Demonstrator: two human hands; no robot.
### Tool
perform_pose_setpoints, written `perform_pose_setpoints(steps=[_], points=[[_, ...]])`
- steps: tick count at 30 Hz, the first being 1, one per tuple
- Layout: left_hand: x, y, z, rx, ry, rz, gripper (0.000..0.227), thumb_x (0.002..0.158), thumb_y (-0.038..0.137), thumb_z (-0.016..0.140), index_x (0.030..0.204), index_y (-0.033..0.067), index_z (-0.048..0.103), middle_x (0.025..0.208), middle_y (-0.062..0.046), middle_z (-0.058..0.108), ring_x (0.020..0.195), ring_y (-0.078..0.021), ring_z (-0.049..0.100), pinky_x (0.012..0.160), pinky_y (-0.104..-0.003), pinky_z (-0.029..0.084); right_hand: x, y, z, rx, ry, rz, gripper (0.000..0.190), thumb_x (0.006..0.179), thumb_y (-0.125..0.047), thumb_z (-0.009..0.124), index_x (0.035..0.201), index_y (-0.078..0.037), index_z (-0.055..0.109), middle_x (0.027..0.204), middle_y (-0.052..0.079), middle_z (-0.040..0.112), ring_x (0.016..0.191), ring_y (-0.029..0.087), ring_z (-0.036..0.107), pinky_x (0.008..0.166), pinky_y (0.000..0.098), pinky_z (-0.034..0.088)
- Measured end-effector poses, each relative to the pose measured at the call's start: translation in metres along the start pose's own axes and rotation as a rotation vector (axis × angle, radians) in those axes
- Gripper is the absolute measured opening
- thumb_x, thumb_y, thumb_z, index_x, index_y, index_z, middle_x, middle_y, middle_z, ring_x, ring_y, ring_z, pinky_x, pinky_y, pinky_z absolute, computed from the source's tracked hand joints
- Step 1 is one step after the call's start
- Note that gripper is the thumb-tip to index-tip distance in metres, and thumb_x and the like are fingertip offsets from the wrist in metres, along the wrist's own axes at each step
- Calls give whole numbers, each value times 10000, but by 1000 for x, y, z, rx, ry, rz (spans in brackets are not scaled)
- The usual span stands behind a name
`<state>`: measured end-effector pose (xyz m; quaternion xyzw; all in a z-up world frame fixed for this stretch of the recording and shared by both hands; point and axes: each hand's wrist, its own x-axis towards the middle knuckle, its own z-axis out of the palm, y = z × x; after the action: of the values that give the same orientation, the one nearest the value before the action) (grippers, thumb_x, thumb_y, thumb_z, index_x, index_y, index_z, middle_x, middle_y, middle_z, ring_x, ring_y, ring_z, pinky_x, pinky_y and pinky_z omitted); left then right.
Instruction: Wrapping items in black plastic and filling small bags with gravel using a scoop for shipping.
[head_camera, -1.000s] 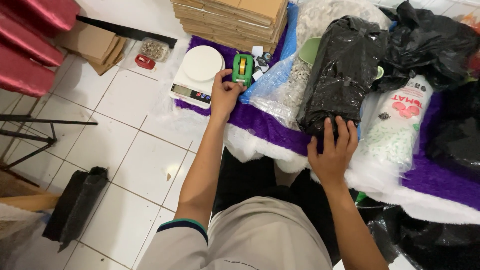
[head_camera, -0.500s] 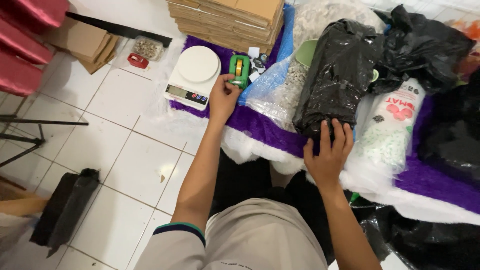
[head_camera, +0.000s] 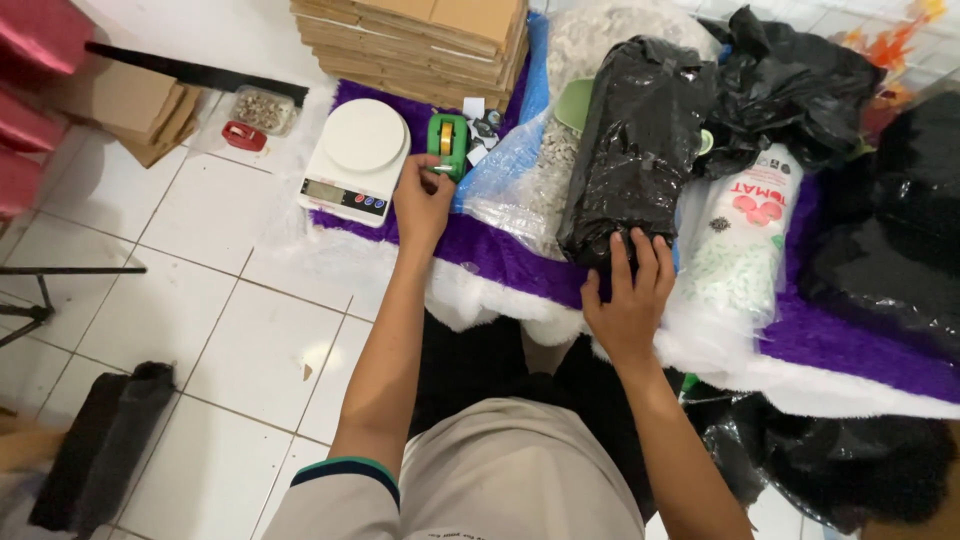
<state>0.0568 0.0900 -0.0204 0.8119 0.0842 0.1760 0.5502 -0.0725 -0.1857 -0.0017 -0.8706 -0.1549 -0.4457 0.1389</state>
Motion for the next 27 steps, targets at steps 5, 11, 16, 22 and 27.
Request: perform_pose_setpoints(steps=[5, 11, 16, 22, 27], points=[[16, -25, 4, -201, -43, -82, 257, 865, 55, 702, 1107, 76, 618, 777, -30, 639, 796, -161, 659, 732, -332, 557, 1, -2, 0, 13, -3, 5, 575, 852, -94, 727, 1407, 21, 627, 1422, 253, 531, 1363, 501, 417, 1089, 615, 393], [15, -14, -5, -299, -76, -121, 334, 838, 56, 741, 1139, 67, 596, 756, -11, 610, 771, -128, 614, 716, -273, 526, -1, -2, 0, 17, -10, 6, 571, 857, -92, 723, 1407, 23, 622, 1423, 256, 526, 1369, 500, 409, 1087, 623, 389], [15, -22, -3, -296, -88, -127, 323, 844, 51, 732, 1138, 68, 600, 760, -17, 620, 764, -121, 614, 706, -262, 513, -1, -2, 1, 19, -16, 28, 574, 842, -79, 726, 1398, 22, 628, 1420, 255, 523, 1371, 496, 403, 1090, 628, 389], [14, -27, -1, -313, -71, -124, 320, 839, 44, 722, 1132, 72, 597, 761, -5, 608, 775, -119, 643, 705, -253, 516, 1, -4, 1, 12, -26, 11, 533, 870, -85, 714, 1380, 47, 629, 1413, 266, 522, 1373, 497, 401, 1083, 622, 397], [12, -24, -3, -259, -84, -115, 321, 845, 61, 710, 1138, 88, 583, 781, -8, 605, 777, -130, 620, 721, -284, 519, -1, -3, 3, 23, -21, 36, 554, 854, -76, 728, 1389, 32, 632, 1427, 260, 518, 1373, 501, 393, 1097, 633, 375]])
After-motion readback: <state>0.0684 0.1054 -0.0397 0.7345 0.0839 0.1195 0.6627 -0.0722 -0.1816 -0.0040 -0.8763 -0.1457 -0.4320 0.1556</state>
